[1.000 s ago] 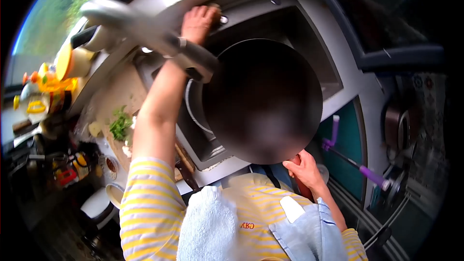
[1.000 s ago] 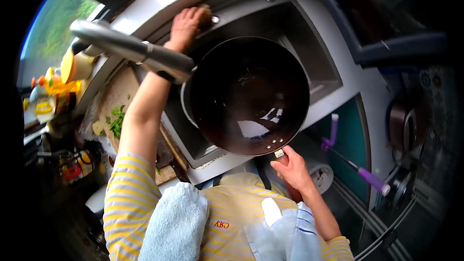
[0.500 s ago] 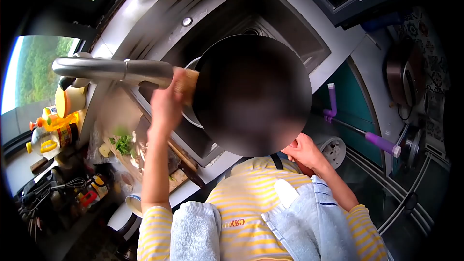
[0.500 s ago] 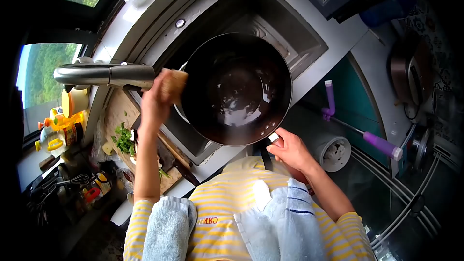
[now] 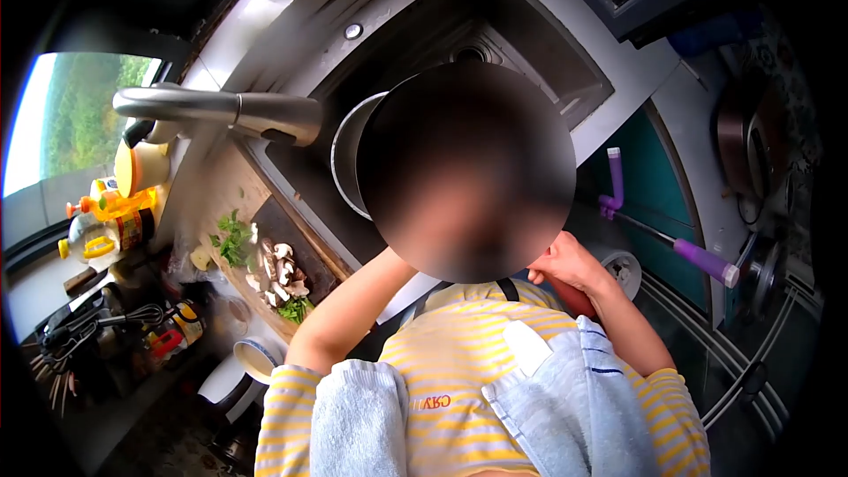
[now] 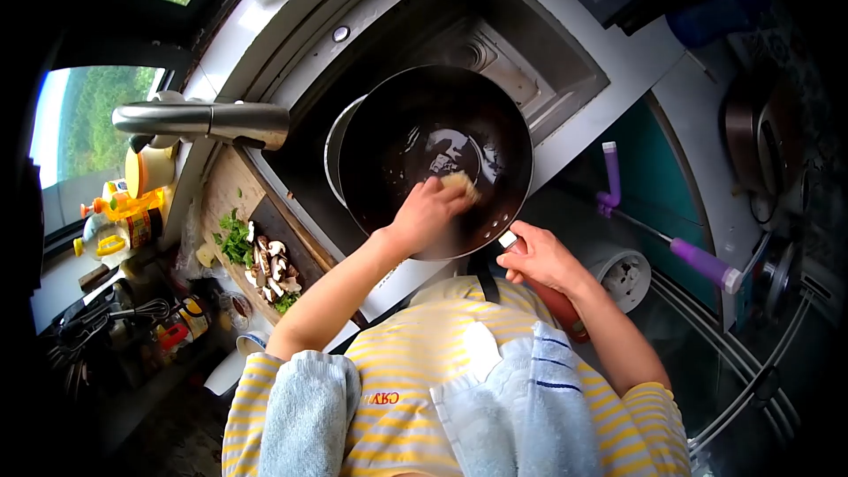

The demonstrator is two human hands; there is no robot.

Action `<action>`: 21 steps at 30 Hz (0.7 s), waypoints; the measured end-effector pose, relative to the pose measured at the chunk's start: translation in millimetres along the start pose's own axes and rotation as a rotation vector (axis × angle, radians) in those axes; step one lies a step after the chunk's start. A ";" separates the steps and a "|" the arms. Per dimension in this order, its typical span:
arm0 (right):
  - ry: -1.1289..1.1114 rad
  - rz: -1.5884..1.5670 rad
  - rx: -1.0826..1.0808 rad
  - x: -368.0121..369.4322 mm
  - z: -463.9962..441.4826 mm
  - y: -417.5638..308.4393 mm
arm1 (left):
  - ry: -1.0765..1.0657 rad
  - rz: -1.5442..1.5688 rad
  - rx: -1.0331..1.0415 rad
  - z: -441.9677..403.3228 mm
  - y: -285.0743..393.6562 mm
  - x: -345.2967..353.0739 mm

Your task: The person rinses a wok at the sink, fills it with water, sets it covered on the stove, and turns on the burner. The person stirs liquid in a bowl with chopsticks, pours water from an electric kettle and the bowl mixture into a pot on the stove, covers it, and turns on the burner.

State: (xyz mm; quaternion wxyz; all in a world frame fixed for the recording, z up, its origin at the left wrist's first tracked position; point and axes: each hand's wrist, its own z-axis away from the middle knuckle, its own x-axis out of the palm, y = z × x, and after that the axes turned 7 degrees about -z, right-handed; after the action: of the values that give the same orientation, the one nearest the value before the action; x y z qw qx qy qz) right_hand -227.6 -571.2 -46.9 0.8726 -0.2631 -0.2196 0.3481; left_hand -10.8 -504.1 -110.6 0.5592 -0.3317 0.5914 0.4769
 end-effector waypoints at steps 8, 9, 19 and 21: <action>-0.268 -0.051 0.063 -22.9 -14.5 17.9 | -0.108 -0.357 0.115 29.9 -22.8 15.2; -0.221 -0.052 0.087 -18.6 -16.4 14.2 | -0.037 -0.100 -0.014 14.7 -6.3 -3.5; -0.040 -0.094 0.168 4.0 -1.2 -9.2 | 0.515 -0.224 -0.179 -71.0 -66.1 24.9; -0.018 -0.095 0.165 4.1 -0.9 -3.8 | 0.377 -0.313 -0.334 -39.9 -81.4 30.6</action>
State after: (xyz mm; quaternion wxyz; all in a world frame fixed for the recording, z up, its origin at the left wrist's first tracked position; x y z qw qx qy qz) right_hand -222.4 -570.9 -44.4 0.9047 -0.1764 -0.2105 0.3256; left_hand 46.0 -563.5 -159.4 0.4437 -0.5892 0.5398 0.4056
